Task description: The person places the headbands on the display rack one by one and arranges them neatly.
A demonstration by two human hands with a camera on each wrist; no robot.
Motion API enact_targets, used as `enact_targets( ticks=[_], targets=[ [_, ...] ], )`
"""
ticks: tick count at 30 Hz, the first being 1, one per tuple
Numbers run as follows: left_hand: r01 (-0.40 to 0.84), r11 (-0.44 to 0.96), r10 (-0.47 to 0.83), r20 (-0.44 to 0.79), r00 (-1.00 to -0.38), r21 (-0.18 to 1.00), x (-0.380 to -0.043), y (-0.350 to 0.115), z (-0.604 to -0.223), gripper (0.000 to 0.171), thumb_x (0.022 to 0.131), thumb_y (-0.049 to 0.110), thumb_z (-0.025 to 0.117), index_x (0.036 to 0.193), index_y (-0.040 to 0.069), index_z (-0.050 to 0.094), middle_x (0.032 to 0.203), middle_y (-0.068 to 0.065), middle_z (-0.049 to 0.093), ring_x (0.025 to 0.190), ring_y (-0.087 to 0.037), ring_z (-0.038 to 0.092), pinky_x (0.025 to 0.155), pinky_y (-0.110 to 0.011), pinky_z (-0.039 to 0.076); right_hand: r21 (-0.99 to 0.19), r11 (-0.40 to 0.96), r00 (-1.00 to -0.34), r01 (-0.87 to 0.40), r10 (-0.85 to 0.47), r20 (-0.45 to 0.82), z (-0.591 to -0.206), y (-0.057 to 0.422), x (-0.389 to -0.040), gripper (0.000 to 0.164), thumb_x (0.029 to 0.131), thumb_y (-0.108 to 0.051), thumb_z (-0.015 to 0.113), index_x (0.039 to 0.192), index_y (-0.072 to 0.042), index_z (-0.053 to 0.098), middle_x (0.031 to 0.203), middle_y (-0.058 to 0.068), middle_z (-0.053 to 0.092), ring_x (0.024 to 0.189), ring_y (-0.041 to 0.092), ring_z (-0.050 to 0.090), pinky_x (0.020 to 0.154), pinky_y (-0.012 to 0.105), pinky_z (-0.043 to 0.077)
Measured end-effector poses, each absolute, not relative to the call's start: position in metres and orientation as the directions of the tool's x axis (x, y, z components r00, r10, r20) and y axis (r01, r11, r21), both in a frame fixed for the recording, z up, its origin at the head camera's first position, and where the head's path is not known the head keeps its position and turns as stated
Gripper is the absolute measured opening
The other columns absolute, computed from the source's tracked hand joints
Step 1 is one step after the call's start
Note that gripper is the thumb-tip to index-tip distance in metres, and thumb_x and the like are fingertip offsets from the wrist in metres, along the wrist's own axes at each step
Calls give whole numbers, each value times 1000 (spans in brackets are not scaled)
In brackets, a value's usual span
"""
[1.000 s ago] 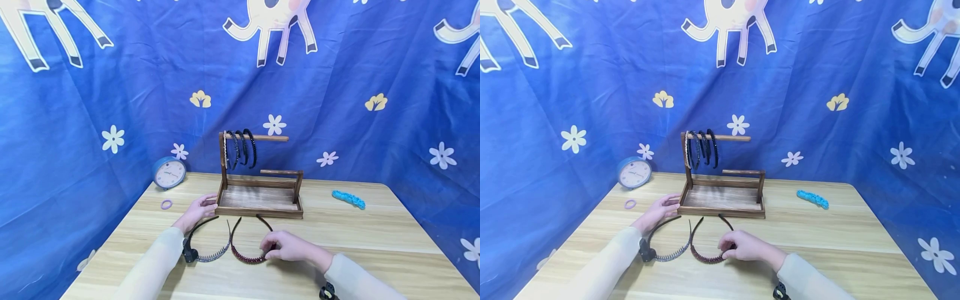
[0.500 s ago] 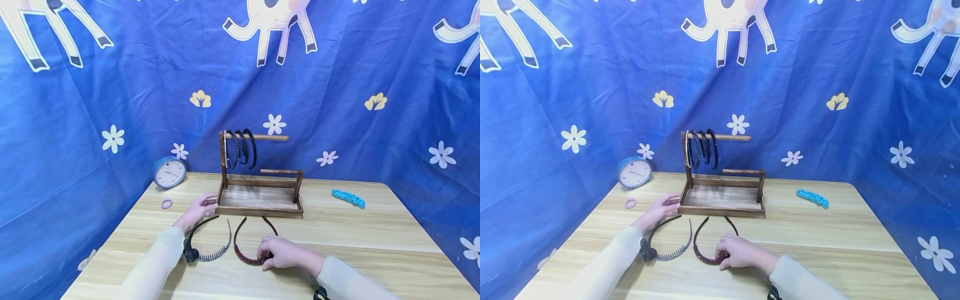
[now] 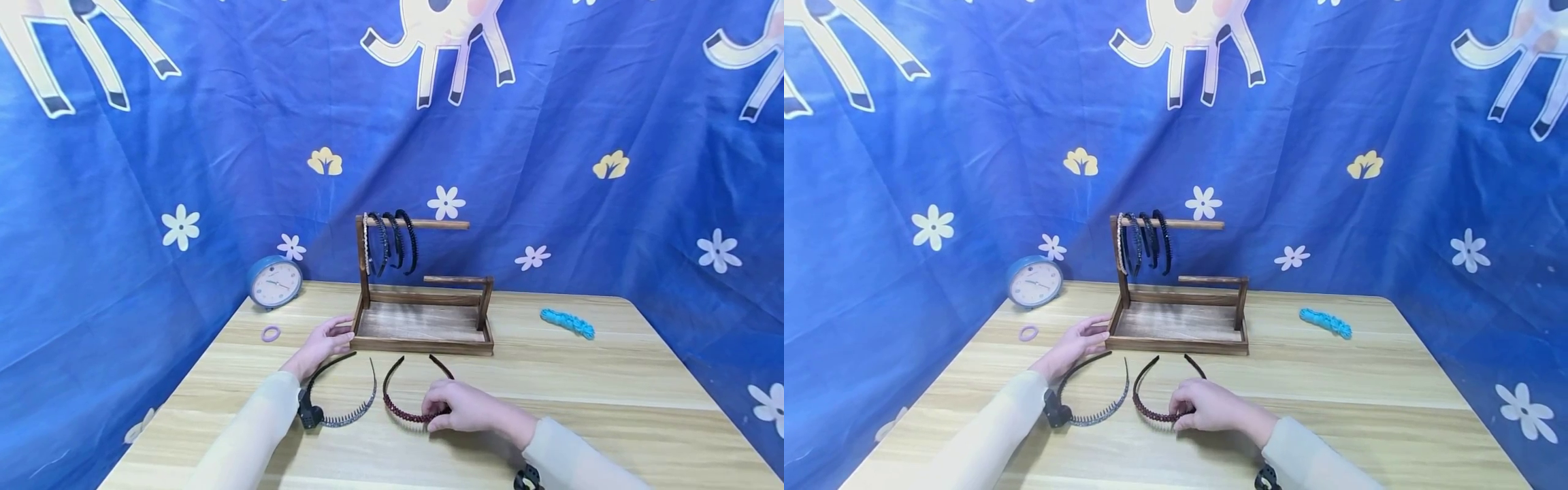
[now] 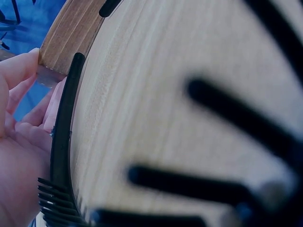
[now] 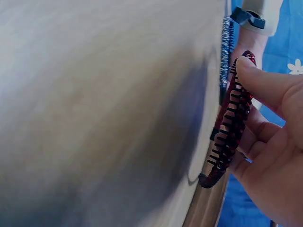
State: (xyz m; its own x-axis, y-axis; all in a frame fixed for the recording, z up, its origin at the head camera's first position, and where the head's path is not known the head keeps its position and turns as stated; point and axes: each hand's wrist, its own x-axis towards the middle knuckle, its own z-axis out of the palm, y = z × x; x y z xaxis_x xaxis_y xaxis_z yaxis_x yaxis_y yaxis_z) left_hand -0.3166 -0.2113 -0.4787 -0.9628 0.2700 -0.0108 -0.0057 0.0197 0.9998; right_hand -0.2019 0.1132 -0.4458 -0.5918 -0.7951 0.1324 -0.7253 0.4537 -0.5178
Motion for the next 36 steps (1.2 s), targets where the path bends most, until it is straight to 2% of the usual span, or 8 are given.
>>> enact_targets(
  ticks=[12, 16, 20, 23, 27, 32, 36],
  targets=[
    [-3, 21, 271, -8, -962, 1000, -315, -212, -478, 54, 91, 7, 59, 139, 1, 37, 134, -28, 40, 116, -35, 47, 91, -42, 49, -616, 408, -623, -674, -762, 176, -428, 123, -199, 13, 81, -18, 71, 94, -15, 67, 90, -12, 56, 78, 2, 51, 70, 18, 49],
    [-5, 23, 272, -11, -962, 1000, -314, -212, -477, 54, 91, 7, 59, 139, 2, 36, 134, -28, 40, 115, -34, 48, 91, -42, 50, -619, 383, -620, -685, -753, 221, -423, 127, -198, 14, 82, -16, 70, 96, -16, 68, 92, -12, 58, 81, 3, 53, 73, 21, 49],
    [-9, 23, 278, -15, -960, 1000, -314, -211, -476, 54, 90, 7, 59, 139, 2, 36, 134, -28, 40, 114, -34, 49, 91, -42, 50, -628, 346, -624, -697, -724, 294, -420, 130, -199, 14, 83, -14, 69, 97, -17, 68, 90, -12, 60, 80, 2, 53, 71, 21, 49],
    [-9, 22, 276, -15, -961, 1000, -313, -211, -476, 55, 90, 8, 60, 139, 2, 37, 134, -28, 41, 113, -33, 50, 90, -42, 50, -653, 324, -641, -685, -694, 328, -413, 132, -197, 13, 84, -14, 69, 97, -14, 69, 87, -8, 61, 75, 3, 52, 64, 22, 50],
    [-9, 25, 272, -15, -962, 1000, -313, -212, -477, 55, 90, 9, 60, 139, 2, 37, 133, -29, 41, 113, -33, 50, 89, -41, 51, -684, 315, -669, -659, -660, 341, -408, 136, -199, 14, 86, -18, 67, 98, -13, 69, 86, -5, 62, 74, 5, 53, 63, 23, 50],
    [-17, 15, 267, -20, -963, 1000, -314, -211, -478, 56, 90, 9, 61, 139, 2, 37, 134, -29, 41, 114, -34, 49, 89, -42, 51, -694, 282, -673, -662, -631, 386, -404, 143, -205, 15, 86, -19, 67, 98, -11, 69, 84, -5, 63, 72, 6, 55, 60, 23, 52],
    [-16, 9, 268, -18, -963, 1000, -315, -211, -479, 55, 90, 8, 60, 139, 1, 36, 134, -29, 40, 116, -36, 48, 90, -42, 50, -715, 327, -728, -618, -581, 364, -398, 147, -207, 14, 86, -20, 67, 97, -12, 69, 81, -6, 62, 70, 6, 55, 59, 23, 51]
  ],
)
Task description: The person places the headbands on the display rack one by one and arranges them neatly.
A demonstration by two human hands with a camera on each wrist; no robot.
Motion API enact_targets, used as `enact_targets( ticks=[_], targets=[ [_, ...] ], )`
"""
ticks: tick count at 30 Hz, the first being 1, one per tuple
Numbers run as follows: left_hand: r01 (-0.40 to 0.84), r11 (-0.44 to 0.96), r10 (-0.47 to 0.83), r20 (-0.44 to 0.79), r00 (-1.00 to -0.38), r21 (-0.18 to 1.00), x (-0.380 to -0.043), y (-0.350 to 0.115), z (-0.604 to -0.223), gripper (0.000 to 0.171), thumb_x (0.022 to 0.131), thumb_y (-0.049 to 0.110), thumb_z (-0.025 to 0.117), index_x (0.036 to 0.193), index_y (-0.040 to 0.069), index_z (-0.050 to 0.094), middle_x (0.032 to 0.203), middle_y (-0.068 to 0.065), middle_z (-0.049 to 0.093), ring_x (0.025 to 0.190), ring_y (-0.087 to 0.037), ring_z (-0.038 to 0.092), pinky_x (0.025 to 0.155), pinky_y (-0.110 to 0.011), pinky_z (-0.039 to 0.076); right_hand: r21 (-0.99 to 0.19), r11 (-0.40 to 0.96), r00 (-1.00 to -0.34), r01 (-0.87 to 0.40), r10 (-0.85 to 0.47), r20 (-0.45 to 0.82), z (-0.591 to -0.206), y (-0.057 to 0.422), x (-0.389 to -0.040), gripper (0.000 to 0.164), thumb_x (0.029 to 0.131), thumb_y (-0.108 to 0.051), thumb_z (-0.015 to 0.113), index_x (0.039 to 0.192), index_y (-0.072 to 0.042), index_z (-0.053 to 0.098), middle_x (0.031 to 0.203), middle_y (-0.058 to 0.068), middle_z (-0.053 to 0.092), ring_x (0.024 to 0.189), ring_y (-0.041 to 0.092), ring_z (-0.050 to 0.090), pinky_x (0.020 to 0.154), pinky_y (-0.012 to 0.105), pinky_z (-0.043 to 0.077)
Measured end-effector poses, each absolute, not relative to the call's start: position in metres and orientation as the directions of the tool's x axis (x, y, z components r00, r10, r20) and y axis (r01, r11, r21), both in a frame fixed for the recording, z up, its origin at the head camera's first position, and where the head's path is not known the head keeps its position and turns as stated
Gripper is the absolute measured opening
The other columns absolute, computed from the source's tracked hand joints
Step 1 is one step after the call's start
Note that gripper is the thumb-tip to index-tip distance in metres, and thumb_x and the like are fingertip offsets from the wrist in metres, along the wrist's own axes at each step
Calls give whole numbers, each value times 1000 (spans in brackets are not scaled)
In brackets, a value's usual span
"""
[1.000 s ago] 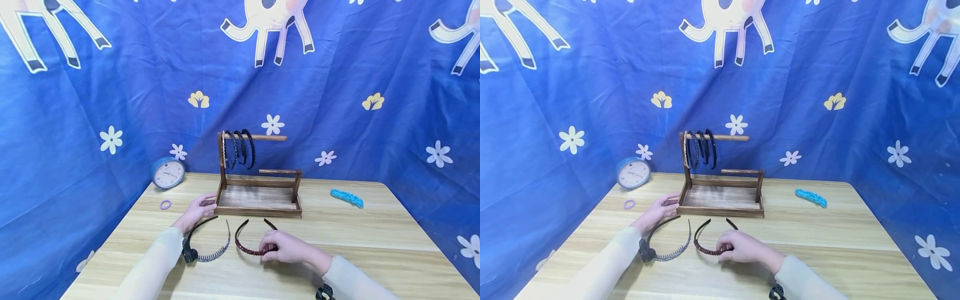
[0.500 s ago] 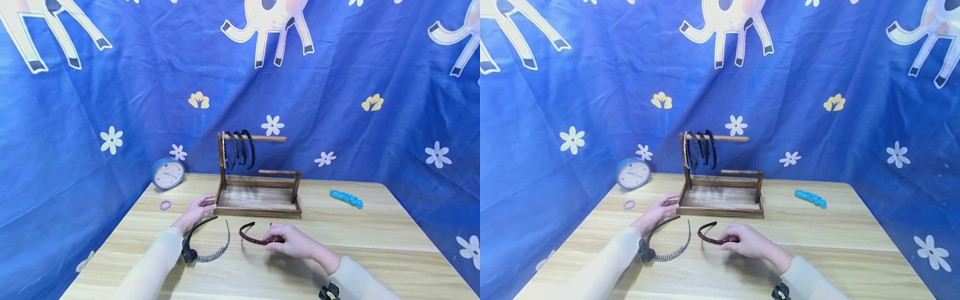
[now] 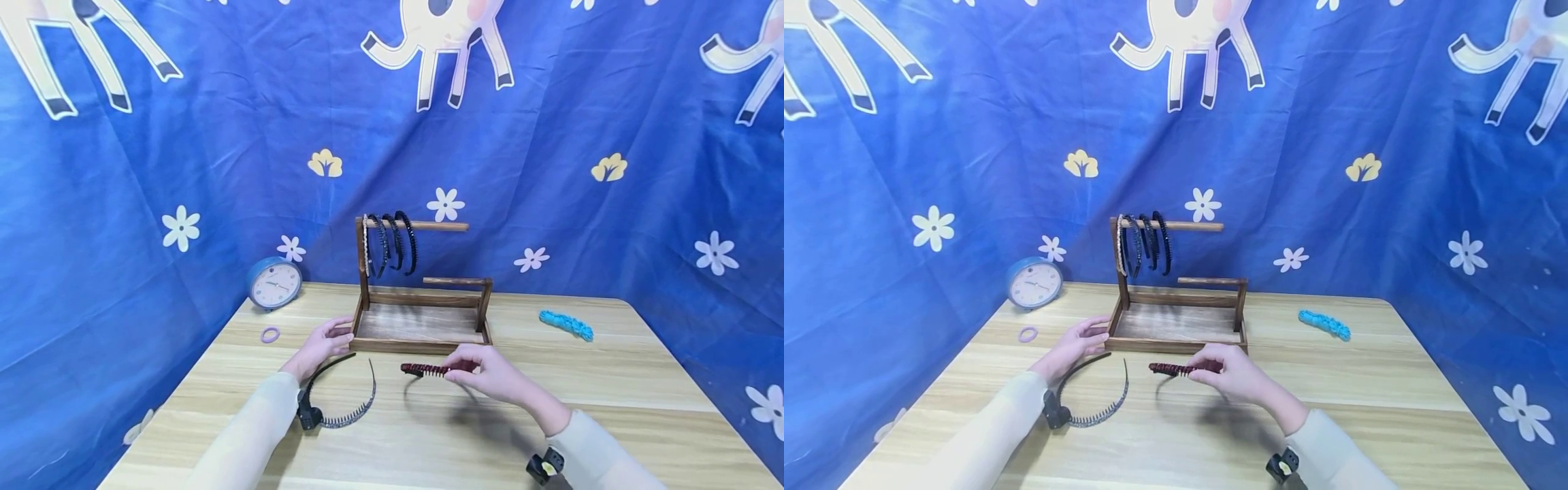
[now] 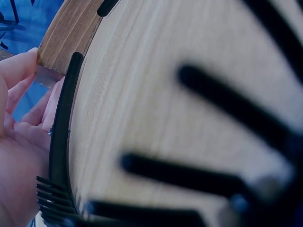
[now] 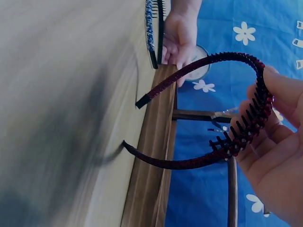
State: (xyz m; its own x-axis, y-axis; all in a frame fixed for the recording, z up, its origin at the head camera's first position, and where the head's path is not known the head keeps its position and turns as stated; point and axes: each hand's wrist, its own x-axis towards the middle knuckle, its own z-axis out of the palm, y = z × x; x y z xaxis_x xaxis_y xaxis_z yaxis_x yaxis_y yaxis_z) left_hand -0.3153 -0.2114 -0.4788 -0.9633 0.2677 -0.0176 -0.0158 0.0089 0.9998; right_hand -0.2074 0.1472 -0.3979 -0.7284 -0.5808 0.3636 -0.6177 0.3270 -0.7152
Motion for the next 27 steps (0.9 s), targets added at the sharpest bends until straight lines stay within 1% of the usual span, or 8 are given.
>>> enact_targets(
  ticks=[4, 8, 10, 15, 19, 21, 24, 27],
  targets=[
    [-11, 19, 267, -16, -964, 1000, -315, -211, -479, 55, 90, 9, 60, 139, 1, 36, 134, -29, 40, 115, -36, 48, 90, -42, 50, -745, 362, -782, -560, -529, 331, -394, 151, -211, 14, 87, -20, 66, 96, -11, 69, 84, -4, 64, 71, 7, 57, 61, 24, 52],
    [-9, 29, 261, -16, -965, 1000, -314, -211, -478, 55, 91, 10, 60, 139, 2, 37, 134, -28, 40, 113, -33, 50, 89, -41, 51, -785, 373, -824, -494, -490, 285, -391, 155, -216, 16, 87, -17, 66, 97, -4, 67, 86, 5, 66, 74, 8, 58, 63, 24, 53],
    [-9, 29, 255, -16, -967, 1000, -313, -210, -478, 54, 90, 9, 60, 139, 2, 37, 133, -28, 41, 113, -32, 50, 88, -40, 51, -808, 385, -850, -447, -464, 249, -389, 157, -220, 19, 87, -17, 66, 97, -1, 67, 84, 7, 65, 72, 9, 57, 61, 23, 52],
    [-12, 27, 245, -18, -969, 1000, -312, -209, -477, 53, 90, 7, 60, 138, 3, 39, 133, -27, 42, 114, -33, 49, 88, -40, 51, -879, 370, -913, -301, -379, 153, -384, 163, -227, 24, 86, -18, 68, 100, 1, 66, 79, 8, 63, 67, 13, 55, 58, 24, 50],
    [-2, 36, 257, -11, -966, 999, -313, -210, -478, 53, 91, 7, 58, 139, 2, 38, 134, -28, 41, 116, -35, 47, 89, -40, 51, -936, 305, -948, -178, -307, 80, -383, 170, -232, 29, 85, -18, 68, 102, 4, 64, 81, 10, 64, 70, 16, 56, 59, 26, 50],
    [3, 39, 265, -7, -964, 999, -313, -210, -479, 52, 91, 6, 57, 139, 2, 37, 134, -28, 40, 117, -36, 46, 89, -40, 51, -956, 269, -961, -116, -274, 39, -383, 174, -235, 30, 85, -20, 68, 103, 3, 64, 83, 6, 64, 72, 16, 57, 63, 27, 50],
    [4, 35, 267, -5, -964, 999, -314, -211, -480, 51, 92, 5, 56, 139, 2, 37, 134, -28, 40, 117, -36, 45, 90, -40, 50, -987, 158, -970, -5, -242, -33, -384, 180, -239, 27, 86, -18, 67, 103, 1, 63, 86, 4, 62, 72, 16, 59, 69, 30, 52],
    [5, 37, 265, -5, -964, 999, -313, -211, -479, 52, 92, 5, 57, 139, 2, 37, 134, -28, 40, 116, -35, 46, 90, -40, 50, -996, 15, -960, 90, -263, -91, -383, 187, -242, 19, 89, -14, 63, 102, -1, 61, 85, 4, 61, 68, 16, 61, 70, 30, 54]
  ],
)
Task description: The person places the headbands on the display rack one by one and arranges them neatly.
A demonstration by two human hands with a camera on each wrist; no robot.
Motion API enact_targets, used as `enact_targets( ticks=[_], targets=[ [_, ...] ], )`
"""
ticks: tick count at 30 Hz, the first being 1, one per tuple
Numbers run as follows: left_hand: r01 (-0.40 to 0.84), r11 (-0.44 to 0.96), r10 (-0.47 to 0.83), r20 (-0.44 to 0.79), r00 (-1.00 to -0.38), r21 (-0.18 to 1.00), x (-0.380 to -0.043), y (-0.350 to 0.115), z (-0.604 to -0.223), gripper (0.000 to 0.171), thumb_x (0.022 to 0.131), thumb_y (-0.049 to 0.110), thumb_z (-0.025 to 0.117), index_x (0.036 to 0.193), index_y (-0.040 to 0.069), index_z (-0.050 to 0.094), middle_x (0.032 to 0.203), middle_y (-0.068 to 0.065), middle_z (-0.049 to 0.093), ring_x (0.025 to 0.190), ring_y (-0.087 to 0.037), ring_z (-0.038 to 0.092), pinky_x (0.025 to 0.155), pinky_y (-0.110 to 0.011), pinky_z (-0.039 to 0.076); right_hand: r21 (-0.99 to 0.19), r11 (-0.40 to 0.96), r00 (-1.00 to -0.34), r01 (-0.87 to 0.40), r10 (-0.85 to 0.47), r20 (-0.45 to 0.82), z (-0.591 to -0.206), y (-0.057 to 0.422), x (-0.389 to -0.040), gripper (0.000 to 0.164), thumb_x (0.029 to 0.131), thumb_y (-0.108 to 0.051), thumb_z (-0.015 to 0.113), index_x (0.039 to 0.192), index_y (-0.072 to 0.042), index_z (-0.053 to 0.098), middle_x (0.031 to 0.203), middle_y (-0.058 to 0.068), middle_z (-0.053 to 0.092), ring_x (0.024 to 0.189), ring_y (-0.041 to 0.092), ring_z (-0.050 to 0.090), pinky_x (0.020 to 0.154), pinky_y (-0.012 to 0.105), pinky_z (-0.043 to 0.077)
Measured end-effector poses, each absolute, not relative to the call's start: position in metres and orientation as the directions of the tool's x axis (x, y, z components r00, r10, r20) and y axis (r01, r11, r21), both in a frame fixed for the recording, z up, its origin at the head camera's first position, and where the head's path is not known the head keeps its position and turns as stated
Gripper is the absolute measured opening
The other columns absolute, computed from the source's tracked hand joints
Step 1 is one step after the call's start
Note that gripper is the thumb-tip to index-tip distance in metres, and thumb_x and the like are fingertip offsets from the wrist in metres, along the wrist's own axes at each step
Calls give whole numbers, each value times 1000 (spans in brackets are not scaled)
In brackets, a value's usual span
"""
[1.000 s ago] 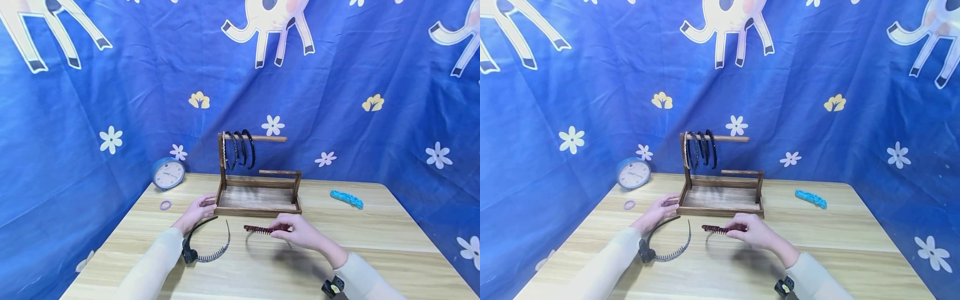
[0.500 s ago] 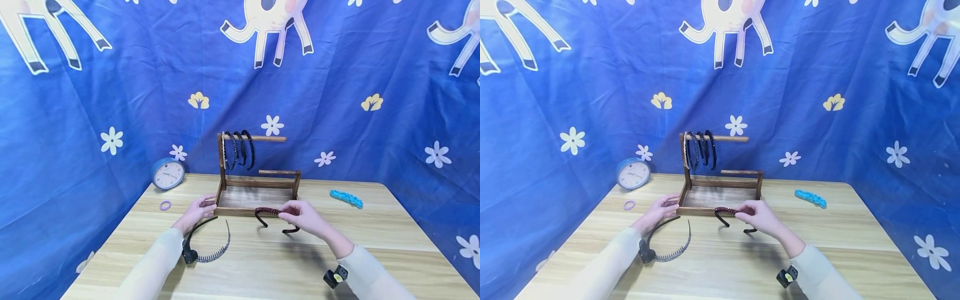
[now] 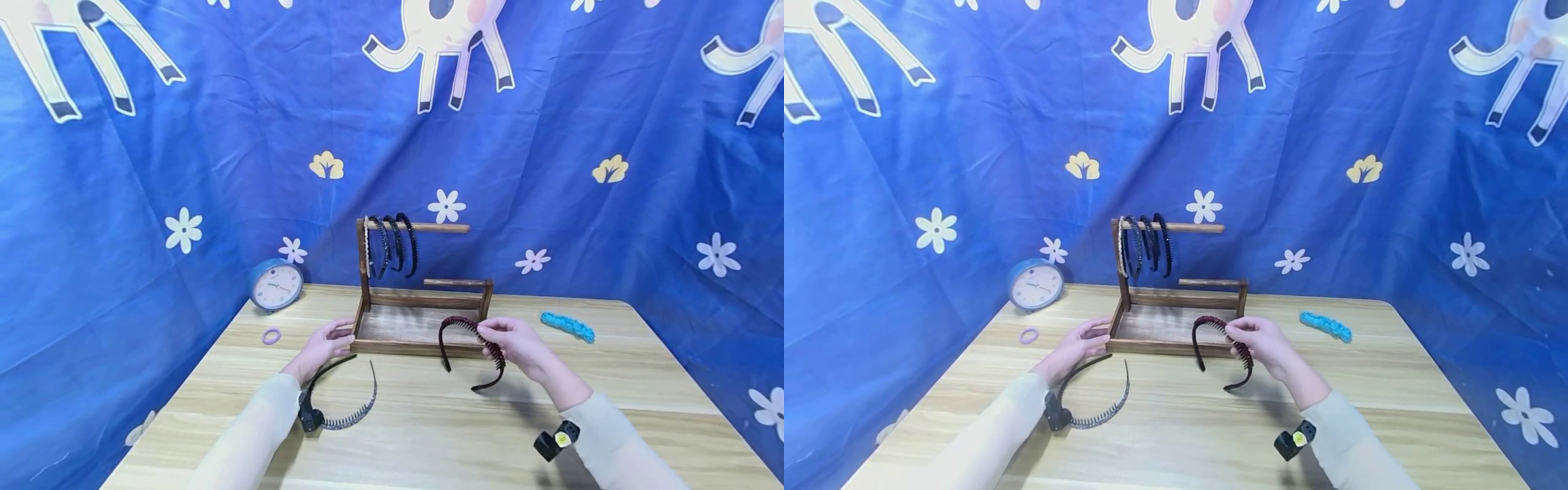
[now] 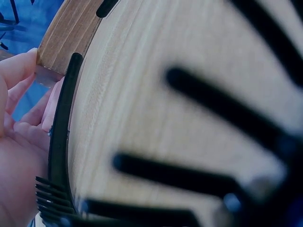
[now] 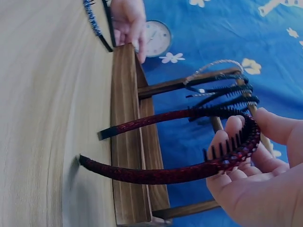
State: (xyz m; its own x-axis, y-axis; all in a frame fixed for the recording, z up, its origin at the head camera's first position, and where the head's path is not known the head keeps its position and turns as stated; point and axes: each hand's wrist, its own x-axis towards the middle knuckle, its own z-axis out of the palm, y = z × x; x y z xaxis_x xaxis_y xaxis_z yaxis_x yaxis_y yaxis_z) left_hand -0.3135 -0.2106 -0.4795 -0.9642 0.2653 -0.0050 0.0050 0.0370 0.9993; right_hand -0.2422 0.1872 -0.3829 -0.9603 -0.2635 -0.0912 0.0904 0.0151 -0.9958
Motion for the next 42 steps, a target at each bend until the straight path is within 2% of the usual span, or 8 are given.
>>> enact_targets(
  ticks=[4, 8, 17, 26, 32, 37, 42],
  targets=[
    [2, 36, 262, -8, -965, 999, -313, -210, -478, 52, 91, 6, 58, 139, 2, 37, 133, -27, 41, 115, -34, 48, 90, -40, 51, -979, -120, -935, 166, -335, -117, -380, 197, -243, 16, 93, -12, 56, 105, -1, 56, 83, 5, 62, 69, 14, 60, 65, 26, 54],
    [-1, 36, 254, -10, -967, 999, -312, -210, -477, 52, 91, 6, 58, 139, 2, 38, 133, -27, 42, 114, -33, 49, 89, -40, 51, -960, -196, -922, 200, -370, -117, -375, 206, -241, 17, 94, -12, 54, 107, -1, 54, 83, 5, 62, 70, 14, 59, 67, 25, 54],
    [-1, 33, 264, -10, -964, 999, -312, -210, -479, 53, 91, 8, 58, 139, 1, 37, 134, -28, 40, 115, -34, 47, 91, -41, 50, -939, -265, -920, 221, -375, -111, -356, 229, -231, 11, 95, -12, 52, 103, -7, 59, 86, 4, 60, 72, 14, 61, 71, 25, 53],
    [8, 32, 268, -1, -963, 999, -312, -211, -479, 53, 91, 8, 59, 139, 2, 37, 134, -28, 40, 116, -34, 47, 90, -40, 50, -911, -359, -904, 206, -425, -37, -338, 260, -230, 21, 99, -8, 43, 101, -8, 63, 86, 5, 63, 75, 14, 61, 71, 25, 54],
    [6, 31, 262, -2, -965, 1000, -311, -212, -479, 53, 91, 8, 59, 139, 2, 37, 134, -28, 40, 115, -34, 47, 90, -40, 50, -865, -450, -888, 221, -460, 12, -323, 276, -239, 25, 100, -6, 37, 102, -5, 62, 93, 8, 66, 80, 18, 63, 76, 29, 54],
    [11, 37, 259, 1, -966, 999, -310, -212, -479, 54, 91, 9, 59, 139, 1, 36, 134, -29, 40, 116, -36, 47, 90, -40, 50, -818, -500, -895, 284, -444, -39, -309, 280, -249, 21, 100, -9, 39, 104, -6, 59, 95, 9, 67, 83, 20, 64, 77, 32, 55],
    [9, 39, 248, -1, -969, 999, -310, -211, -478, 53, 91, 9, 59, 139, 2, 38, 134, -28, 41, 116, -36, 47, 90, -41, 50, -799, -523, -917, 296, -391, -83, -296, 280, -260, 19, 99, -9, 43, 107, -7, 60, 96, 9, 68, 83, 21, 64, 77, 32, 55]
  ],
)
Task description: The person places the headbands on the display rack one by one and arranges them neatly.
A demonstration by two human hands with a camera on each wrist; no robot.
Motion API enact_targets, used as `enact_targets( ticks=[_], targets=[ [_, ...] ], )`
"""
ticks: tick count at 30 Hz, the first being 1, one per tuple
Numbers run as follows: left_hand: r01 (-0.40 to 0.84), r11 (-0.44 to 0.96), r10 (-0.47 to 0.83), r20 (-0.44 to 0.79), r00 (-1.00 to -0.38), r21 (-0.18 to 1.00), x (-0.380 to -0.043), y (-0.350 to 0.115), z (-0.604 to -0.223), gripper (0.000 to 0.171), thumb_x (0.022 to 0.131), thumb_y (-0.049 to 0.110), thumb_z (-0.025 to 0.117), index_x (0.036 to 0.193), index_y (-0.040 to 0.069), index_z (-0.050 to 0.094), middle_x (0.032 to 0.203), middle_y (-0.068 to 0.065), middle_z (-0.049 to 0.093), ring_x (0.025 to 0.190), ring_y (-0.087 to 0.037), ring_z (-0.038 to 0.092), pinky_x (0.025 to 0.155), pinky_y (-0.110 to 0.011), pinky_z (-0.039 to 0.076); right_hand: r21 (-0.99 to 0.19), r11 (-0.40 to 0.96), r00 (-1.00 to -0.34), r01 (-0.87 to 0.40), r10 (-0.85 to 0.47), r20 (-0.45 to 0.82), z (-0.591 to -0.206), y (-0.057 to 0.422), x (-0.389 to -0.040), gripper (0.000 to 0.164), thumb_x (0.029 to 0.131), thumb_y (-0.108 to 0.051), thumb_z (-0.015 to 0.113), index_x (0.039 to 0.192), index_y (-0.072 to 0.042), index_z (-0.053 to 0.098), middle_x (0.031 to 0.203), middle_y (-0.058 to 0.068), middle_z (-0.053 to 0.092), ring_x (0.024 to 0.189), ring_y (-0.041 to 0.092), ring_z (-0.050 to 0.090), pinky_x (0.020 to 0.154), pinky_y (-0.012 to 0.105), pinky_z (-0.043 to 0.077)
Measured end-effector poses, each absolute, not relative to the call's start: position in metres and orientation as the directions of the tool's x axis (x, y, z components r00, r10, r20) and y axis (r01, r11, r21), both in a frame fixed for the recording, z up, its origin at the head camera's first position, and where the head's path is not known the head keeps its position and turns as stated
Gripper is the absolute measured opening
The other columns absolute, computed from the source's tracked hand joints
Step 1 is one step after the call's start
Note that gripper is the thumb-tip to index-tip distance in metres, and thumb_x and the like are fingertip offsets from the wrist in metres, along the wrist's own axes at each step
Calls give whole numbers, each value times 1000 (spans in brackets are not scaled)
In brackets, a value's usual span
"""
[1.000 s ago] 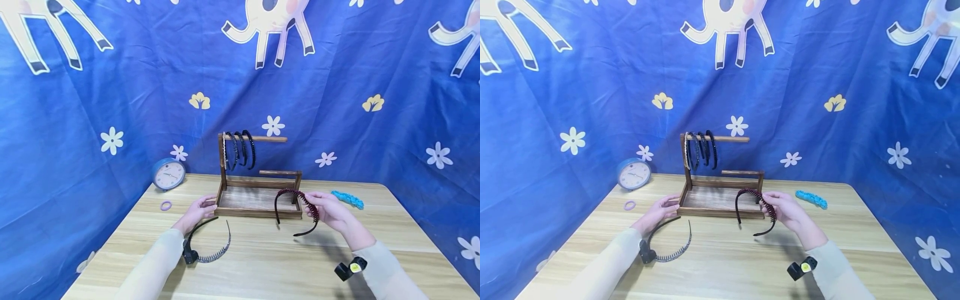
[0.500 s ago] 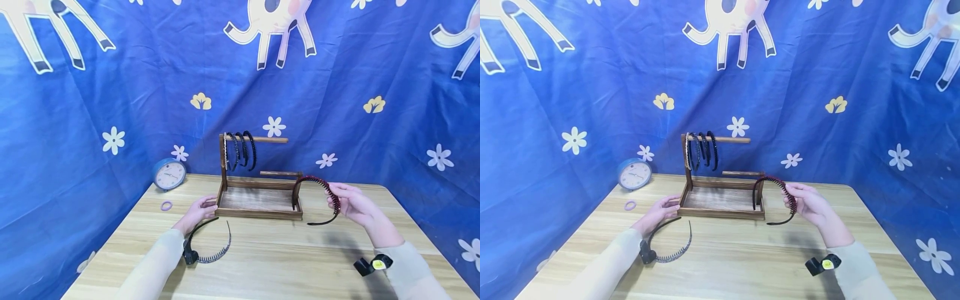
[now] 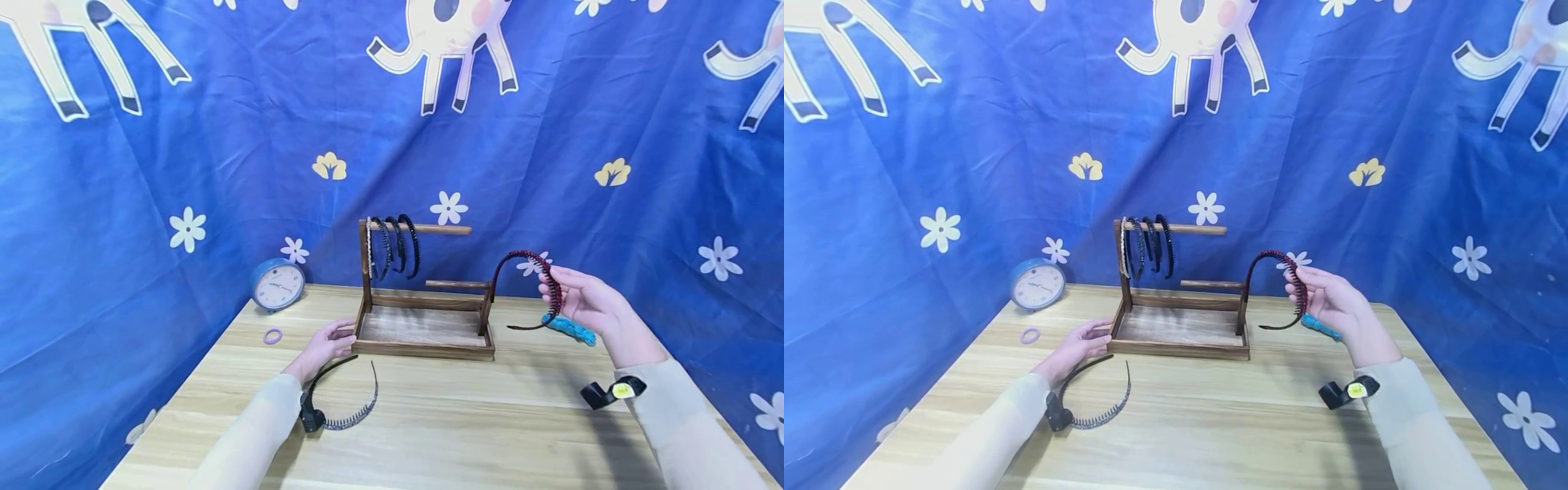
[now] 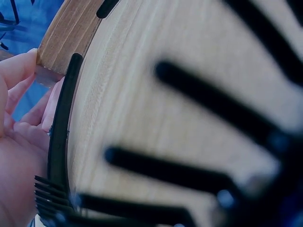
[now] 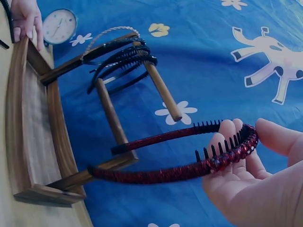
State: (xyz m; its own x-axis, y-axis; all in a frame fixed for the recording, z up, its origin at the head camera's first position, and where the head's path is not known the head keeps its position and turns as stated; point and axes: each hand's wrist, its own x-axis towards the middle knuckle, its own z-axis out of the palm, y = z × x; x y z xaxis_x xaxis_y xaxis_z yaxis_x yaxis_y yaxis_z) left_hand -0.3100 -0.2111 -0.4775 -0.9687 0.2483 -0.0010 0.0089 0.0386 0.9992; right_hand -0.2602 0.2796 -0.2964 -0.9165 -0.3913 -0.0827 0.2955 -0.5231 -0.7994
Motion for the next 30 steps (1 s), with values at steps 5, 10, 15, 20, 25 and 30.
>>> enact_targets(
  ticks=[5, 10, 15, 20, 25, 30],
  targets=[
    [-2, 33, 243, -10, -970, 999, -310, -212, -478, 52, 91, 8, 59, 138, 2, 38, 133, -28, 41, 116, -36, 47, 89, -41, 50, -773, -557, -925, 303, -368, -97, -285, 276, -270, 21, 98, -8, 46, 111, -6, 62, 100, 9, 69, 85, 21, 64, 76, 32, 54],
    [-10, 24, 249, -15, -968, 1000, -310, -211, -479, 53, 91, 8, 59, 139, 2, 38, 134, -27, 41, 117, -35, 47, 90, -41, 50, -722, -618, -934, 311, -339, -112, -273, 270, -279, 22, 94, -4, 51, 114, -7, 60, 105, 12, 66, 90, 23, 64, 82, 30, 53],
    [1, 20, 251, -4, -968, 1000, -309, -211, -477, 52, 91, 7, 57, 139, 1, 38, 134, -28, 41, 116, -35, 48, 89, -42, 50, -745, -608, -947, 274, -307, -97, -263, 262, -289, 24, 92, -1, 54, 114, -10, 61, 107, 9, 66, 89, 23, 63, 84, 29, 51],
    [-1, 27, 261, -7, -965, 1000, -309, -211, -477, 51, 92, 4, 54, 139, 0, 36, 134, -30, 38, 116, -37, 47, 90, -42, 50, -779, -584, -959, 229, -273, -77, -261, 256, -301, 25, 92, 0, 53, 114, -10, 59, 105, 7, 67, 88, 21, 64, 79, 33, 52],
    [4, 30, 262, -4, -965, 1000, -309, -211, -478, 51, 92, 4, 54, 139, -1, 35, 134, -31, 38, 117, -39, 46, 90, -42, 50, -795, -578, -973, 186, -223, -65, -263, 248, -314, 30, 92, 1, 52, 119, -11, 54, 102, 7, 68, 86, 20, 64, 77, 32, 53],
    [-1, 25, 253, -7, -967, 1000, -310, -210, -478, 51, 92, 5, 56, 139, 0, 37, 134, -29, 39, 118, -39, 45, 91, -42, 49, -782, -601, -983, 166, -169, -79, -264, 239, -325, 31, 91, 0, 54, 120, -12, 53, 100, 7, 69, 84, 20, 64, 75, 29, 53]
  ],
)
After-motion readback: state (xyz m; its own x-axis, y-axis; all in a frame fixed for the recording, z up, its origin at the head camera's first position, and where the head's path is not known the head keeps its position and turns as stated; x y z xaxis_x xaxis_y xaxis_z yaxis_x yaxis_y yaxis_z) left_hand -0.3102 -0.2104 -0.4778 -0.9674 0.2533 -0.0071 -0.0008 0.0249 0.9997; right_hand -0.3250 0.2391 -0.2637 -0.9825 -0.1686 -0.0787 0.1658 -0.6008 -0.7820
